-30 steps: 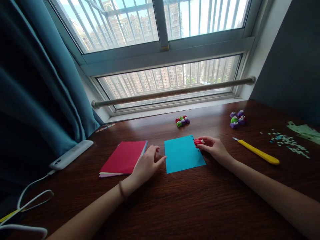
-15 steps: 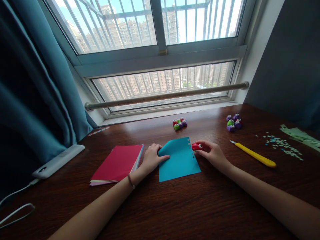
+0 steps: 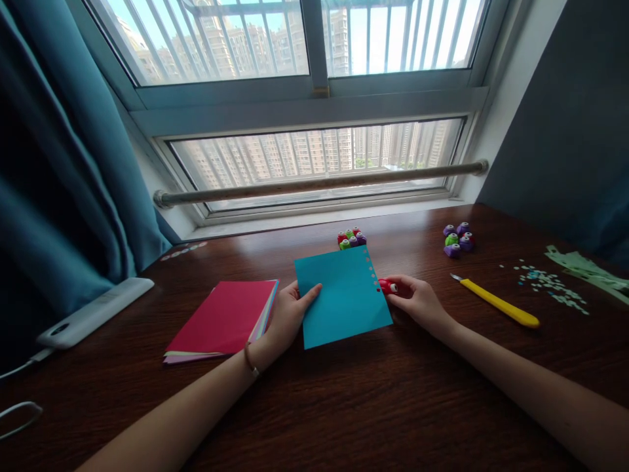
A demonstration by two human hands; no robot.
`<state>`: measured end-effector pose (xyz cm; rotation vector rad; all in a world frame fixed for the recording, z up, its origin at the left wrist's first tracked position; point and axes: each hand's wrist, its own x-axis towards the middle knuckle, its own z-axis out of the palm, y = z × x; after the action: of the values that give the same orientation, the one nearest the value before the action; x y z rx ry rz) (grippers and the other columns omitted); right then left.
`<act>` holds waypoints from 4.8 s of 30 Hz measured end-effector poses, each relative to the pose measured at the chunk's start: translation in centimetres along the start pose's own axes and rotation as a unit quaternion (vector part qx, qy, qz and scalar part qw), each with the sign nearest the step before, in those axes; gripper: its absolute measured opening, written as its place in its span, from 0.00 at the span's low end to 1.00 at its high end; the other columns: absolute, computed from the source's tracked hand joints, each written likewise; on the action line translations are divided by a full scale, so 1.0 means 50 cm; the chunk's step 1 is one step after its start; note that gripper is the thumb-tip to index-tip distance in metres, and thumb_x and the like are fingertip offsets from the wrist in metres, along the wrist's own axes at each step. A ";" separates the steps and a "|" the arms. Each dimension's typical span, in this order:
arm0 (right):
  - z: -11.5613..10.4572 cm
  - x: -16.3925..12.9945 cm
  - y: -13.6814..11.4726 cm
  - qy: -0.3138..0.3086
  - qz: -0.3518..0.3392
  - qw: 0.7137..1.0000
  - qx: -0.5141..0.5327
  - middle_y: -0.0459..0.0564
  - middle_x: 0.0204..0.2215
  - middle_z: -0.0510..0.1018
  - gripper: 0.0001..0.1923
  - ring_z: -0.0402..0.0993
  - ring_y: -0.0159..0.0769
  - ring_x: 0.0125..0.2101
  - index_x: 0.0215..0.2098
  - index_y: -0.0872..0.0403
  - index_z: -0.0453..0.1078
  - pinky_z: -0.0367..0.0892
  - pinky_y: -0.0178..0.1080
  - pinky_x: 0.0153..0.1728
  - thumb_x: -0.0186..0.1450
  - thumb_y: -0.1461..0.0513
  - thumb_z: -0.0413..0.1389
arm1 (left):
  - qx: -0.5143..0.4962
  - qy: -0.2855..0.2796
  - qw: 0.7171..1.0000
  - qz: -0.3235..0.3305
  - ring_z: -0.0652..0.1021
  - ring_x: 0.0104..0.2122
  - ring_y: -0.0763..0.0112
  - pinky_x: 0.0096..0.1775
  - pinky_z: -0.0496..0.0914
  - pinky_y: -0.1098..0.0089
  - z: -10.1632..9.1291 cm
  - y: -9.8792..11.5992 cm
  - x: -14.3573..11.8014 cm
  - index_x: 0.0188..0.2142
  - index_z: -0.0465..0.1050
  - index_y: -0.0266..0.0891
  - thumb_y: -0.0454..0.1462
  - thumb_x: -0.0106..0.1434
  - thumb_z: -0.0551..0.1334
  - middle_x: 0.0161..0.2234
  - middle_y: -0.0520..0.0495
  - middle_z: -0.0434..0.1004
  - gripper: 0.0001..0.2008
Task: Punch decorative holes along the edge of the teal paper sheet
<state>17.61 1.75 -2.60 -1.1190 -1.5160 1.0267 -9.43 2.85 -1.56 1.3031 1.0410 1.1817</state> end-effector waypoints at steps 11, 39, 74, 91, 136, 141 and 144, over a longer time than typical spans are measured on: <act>-0.001 0.002 -0.003 -0.001 0.026 0.999 0.040 0.52 0.38 0.77 0.20 0.74 0.44 0.38 0.41 0.55 0.69 0.71 0.44 0.42 0.54 0.55 0.62 | 0.039 0.024 0.999 -0.001 0.77 0.38 0.56 0.38 0.73 0.62 -0.003 0.004 0.001 0.43 0.69 0.36 0.46 0.55 0.63 0.41 0.44 0.76 0.20; 0.002 -0.001 -0.026 0.031 0.032 0.979 0.197 0.50 0.37 0.72 0.22 0.75 0.41 0.37 0.44 0.54 0.67 0.70 0.44 0.45 0.54 0.54 0.62 | -0.018 0.037 0.999 -0.031 0.77 0.39 0.57 0.39 0.73 0.61 -0.001 -0.001 0.010 0.43 0.69 0.34 0.45 0.53 0.65 0.41 0.42 0.77 0.22; -0.002 0.002 -0.019 -0.016 0.080 0.982 0.171 0.51 0.35 0.77 0.24 0.75 0.39 0.33 0.42 0.56 0.71 0.73 0.39 0.34 0.48 0.58 0.66 | 0.001 0.018 1.000 -0.001 0.77 0.40 0.57 0.39 0.72 0.63 0.000 0.005 0.002 0.45 0.69 0.37 0.45 0.55 0.64 0.44 0.43 0.75 0.20; 0.002 -0.003 -0.030 -0.025 0.091 0.980 0.175 0.51 0.35 0.78 0.26 0.75 0.40 0.34 0.43 0.54 0.73 0.71 0.39 0.35 0.46 0.57 0.67 | -0.014 0.013 1.000 -0.008 0.77 0.40 0.57 0.39 0.72 0.62 0.003 0.008 0.000 0.45 0.68 0.36 0.44 0.56 0.64 0.44 0.42 0.75 0.20; -0.003 -0.001 -0.019 -0.086 0.080 0.990 0.075 0.52 0.38 0.78 0.24 0.74 0.43 0.39 0.43 0.55 0.73 0.69 0.45 0.43 0.48 0.59 0.66 | 0.137 0.062 0.986 0.065 0.76 0.36 0.60 0.36 0.71 0.66 0.009 0.023 -0.017 0.39 0.71 0.39 0.47 0.55 0.63 0.38 0.47 0.77 0.16; -0.002 0.000 -0.020 -0.092 0.078 0.990 0.070 0.52 0.37 0.78 0.25 0.74 0.43 0.39 0.43 0.55 0.73 0.70 0.44 0.42 0.47 0.58 0.66 | 0.119 0.061 0.989 0.063 0.76 0.36 0.60 0.36 0.71 0.66 0.009 0.020 -0.018 0.40 0.70 0.38 0.46 0.55 0.63 0.38 0.47 0.77 0.17; -0.002 0.000 -0.020 -0.098 0.078 0.990 0.068 0.52 0.37 0.78 0.25 0.74 0.43 0.39 0.43 0.55 0.73 0.70 0.44 0.42 0.48 0.58 0.65 | 0.105 0.060 0.991 0.062 0.76 0.36 0.60 0.36 0.71 0.65 0.009 0.018 -0.018 0.41 0.70 0.38 0.46 0.55 0.63 0.38 0.47 0.77 0.18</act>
<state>17.57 1.52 -1.64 -1.0777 -1.5019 1.3603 -9.15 1.82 -0.73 1.4923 1.2125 1.2830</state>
